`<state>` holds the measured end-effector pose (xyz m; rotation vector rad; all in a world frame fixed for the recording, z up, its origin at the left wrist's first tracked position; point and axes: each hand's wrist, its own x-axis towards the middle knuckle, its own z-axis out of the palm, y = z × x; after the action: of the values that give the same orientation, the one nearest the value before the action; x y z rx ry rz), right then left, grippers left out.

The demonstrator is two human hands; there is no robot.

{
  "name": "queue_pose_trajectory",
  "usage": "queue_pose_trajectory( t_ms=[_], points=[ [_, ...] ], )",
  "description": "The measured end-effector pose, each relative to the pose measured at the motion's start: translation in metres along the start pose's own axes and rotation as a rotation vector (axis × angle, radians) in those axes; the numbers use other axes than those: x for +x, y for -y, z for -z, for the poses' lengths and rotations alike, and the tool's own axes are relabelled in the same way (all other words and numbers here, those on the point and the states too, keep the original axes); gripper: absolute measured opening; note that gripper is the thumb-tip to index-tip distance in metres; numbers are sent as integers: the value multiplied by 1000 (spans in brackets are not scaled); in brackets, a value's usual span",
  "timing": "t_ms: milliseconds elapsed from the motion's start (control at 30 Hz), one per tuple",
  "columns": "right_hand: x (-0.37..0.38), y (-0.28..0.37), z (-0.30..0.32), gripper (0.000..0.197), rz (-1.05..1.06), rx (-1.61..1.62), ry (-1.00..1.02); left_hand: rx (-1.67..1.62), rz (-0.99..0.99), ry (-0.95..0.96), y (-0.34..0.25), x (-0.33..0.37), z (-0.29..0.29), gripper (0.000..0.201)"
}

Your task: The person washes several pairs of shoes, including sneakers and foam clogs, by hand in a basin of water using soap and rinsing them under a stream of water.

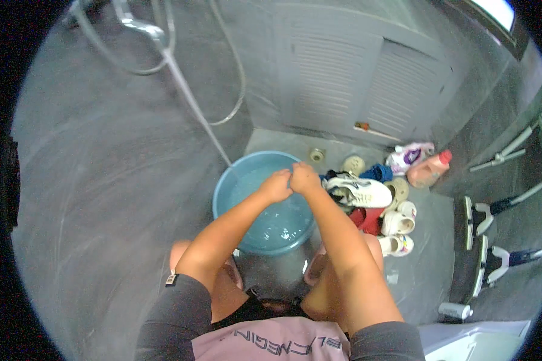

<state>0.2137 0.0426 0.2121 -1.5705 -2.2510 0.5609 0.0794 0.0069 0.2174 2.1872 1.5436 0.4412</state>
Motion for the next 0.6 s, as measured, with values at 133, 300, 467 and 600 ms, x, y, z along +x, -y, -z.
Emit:
queue_pose_trajectory(
  t_ms=[133, 300, 467, 600],
  points=[
    [5, 88, 16, 41, 159, 222, -120, 106, 15, -71, 0, -41, 88, 30],
    [38, 191, 90, 44, 516, 291, -547, 724, -284, -534, -25, -68, 228, 35],
    [79, 290, 207, 61, 555, 32, -607, 1243, -309, -737, -77, -67, 385, 49],
    [105, 352, 276, 60, 497, 30, -779, 1437, -198, -861, -113, -54, 453, 53]
  ],
)
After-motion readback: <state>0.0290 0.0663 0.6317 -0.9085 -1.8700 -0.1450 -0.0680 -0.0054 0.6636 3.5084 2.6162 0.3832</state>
